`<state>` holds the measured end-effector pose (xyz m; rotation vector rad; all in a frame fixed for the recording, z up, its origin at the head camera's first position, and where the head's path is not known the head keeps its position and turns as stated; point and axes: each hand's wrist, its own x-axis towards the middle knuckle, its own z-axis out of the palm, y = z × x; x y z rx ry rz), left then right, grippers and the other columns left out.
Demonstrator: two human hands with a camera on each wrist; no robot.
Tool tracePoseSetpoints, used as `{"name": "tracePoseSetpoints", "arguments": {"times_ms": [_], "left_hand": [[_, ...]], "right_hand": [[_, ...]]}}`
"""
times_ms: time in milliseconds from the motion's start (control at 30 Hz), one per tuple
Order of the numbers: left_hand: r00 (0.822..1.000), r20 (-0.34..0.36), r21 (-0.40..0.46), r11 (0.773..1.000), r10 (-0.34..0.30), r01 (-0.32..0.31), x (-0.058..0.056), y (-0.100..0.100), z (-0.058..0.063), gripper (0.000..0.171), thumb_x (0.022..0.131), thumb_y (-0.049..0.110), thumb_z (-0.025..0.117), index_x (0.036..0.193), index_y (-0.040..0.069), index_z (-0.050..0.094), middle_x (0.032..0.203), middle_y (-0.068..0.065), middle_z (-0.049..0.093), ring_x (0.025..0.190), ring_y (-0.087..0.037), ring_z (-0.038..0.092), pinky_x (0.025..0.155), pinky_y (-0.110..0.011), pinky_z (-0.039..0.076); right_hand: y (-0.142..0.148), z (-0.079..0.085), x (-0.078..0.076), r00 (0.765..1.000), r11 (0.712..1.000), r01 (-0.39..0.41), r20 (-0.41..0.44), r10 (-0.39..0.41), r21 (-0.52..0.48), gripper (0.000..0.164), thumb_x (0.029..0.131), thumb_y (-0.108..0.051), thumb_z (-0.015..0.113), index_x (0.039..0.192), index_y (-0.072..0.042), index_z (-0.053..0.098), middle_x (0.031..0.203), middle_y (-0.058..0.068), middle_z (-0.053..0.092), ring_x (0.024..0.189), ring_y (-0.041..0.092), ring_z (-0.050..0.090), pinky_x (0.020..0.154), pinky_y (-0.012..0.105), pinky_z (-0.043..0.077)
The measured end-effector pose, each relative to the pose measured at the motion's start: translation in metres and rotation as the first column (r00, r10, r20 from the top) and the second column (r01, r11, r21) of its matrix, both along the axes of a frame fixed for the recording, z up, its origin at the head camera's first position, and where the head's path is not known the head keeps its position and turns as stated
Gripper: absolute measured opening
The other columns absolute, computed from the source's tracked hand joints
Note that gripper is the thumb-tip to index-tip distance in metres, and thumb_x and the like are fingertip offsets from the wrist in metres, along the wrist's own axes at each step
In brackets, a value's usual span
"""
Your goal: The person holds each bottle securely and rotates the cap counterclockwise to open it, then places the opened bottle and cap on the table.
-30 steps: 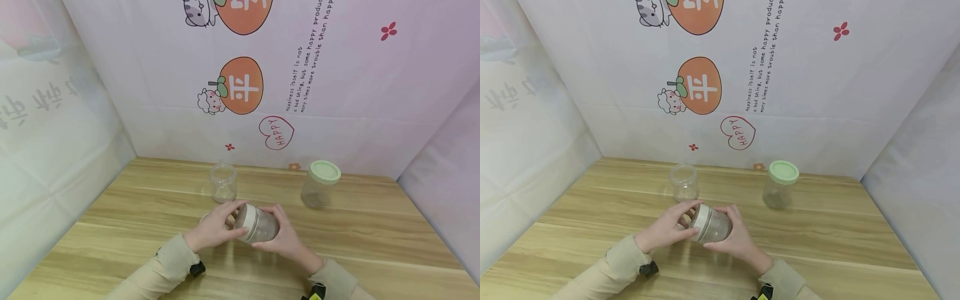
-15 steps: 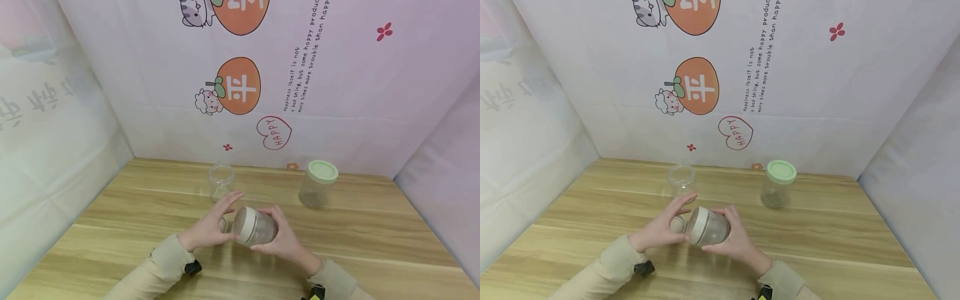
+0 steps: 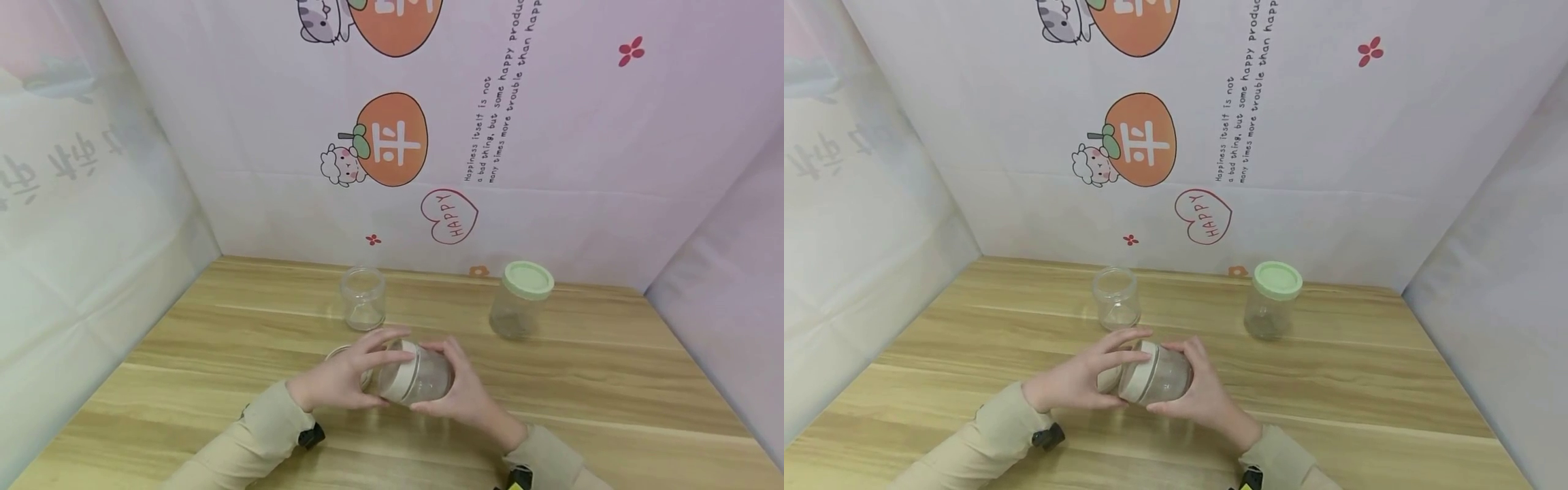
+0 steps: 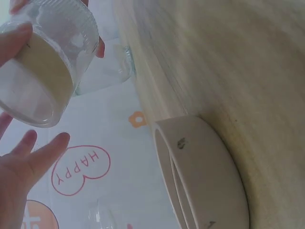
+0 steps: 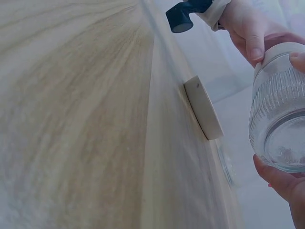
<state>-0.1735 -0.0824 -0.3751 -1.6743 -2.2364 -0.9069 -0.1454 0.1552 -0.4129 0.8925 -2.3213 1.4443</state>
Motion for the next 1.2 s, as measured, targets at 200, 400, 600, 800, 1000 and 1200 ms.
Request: {"name": "tracePoseSetpoints", "arguments": {"times_ms": [200,400,600,800,1000,1200], "left_hand": [[0.999,-0.026,0.011,1.000,-0.027,0.027,-0.0010,0.0015,-0.0013,0.074,0.066,0.005,0.083,0.131,0.013,0.049,0.142,-0.016,0.039,0.130,-0.030,0.041,0.097,-0.031,0.049],[0.999,0.034,0.009,1.000,-0.008,0.008,0.0019,0.0013,0.0010,0.073,0.065,0.007,0.085,0.130,0.013,0.051,0.140,-0.015,0.041,0.128,-0.030,0.042,0.097,-0.033,0.048],[0.992,0.122,0.014,1.000,0.020,-0.022,0.0031,0.0005,0.0005,0.073,0.067,0.010,0.085,0.130,0.014,0.050,0.140,-0.012,0.042,0.125,-0.027,0.046,0.097,-0.034,0.048],[0.990,0.138,0.034,0.999,0.032,-0.037,0.0014,-0.0013,-0.0039,0.074,0.069,0.016,0.085,0.133,0.014,0.048,0.140,-0.011,0.041,0.124,-0.027,0.047,0.098,-0.034,0.048],[0.992,0.128,0.047,0.999,0.013,-0.019,-0.0012,-0.0016,-0.0069,0.075,0.070,0.018,0.084,0.135,0.013,0.046,0.140,-0.012,0.041,0.124,-0.026,0.047,0.096,-0.033,0.049],[0.955,0.296,0.067,0.998,-0.013,-0.007,-0.0008,-0.0020,-0.0083,0.073,0.072,0.013,0.082,0.135,0.010,0.046,0.142,-0.012,0.038,0.124,-0.025,0.046,0.089,-0.029,0.053]], "right_hand": [[0.0011,-0.0010,0.0005,1.000,1.000,-0.003,0.019,0.003,-0.005,0.079,0.054,-0.016,0.089,0.122,-0.006,0.051,0.112,0.008,0.049,0.099,0.008,0.045,0.080,0.025,0.045],[0.0009,-0.0016,0.0015,1.000,1.000,-0.003,0.019,0.003,-0.002,0.079,0.054,-0.017,0.089,0.123,-0.007,0.051,0.111,0.007,0.049,0.100,0.008,0.045,0.080,0.026,0.045],[0.0009,-0.0044,0.0009,1.000,1.000,0.010,-0.011,-0.010,-0.003,0.079,0.052,-0.016,0.090,0.121,-0.006,0.053,0.109,0.007,0.050,0.097,0.007,0.045,0.079,0.025,0.045],[0.0017,-0.0037,0.0006,1.000,1.000,0.013,0.007,-0.013,0.006,0.079,0.053,-0.017,0.090,0.122,-0.006,0.052,0.109,0.007,0.049,0.097,0.008,0.045,0.078,0.025,0.045],[0.0009,-0.0041,0.0002,1.000,1.000,0.015,0.008,-0.015,0.000,0.079,0.053,-0.017,0.090,0.122,-0.006,0.053,0.108,0.007,0.050,0.096,0.008,0.046,0.078,0.025,0.045],[0.0003,-0.0062,-0.0003,1.000,1.000,0.026,-0.009,-0.026,0.000,0.080,0.051,-0.017,0.091,0.121,-0.007,0.054,0.107,0.006,0.050,0.095,0.008,0.046,0.078,0.025,0.045]]}}
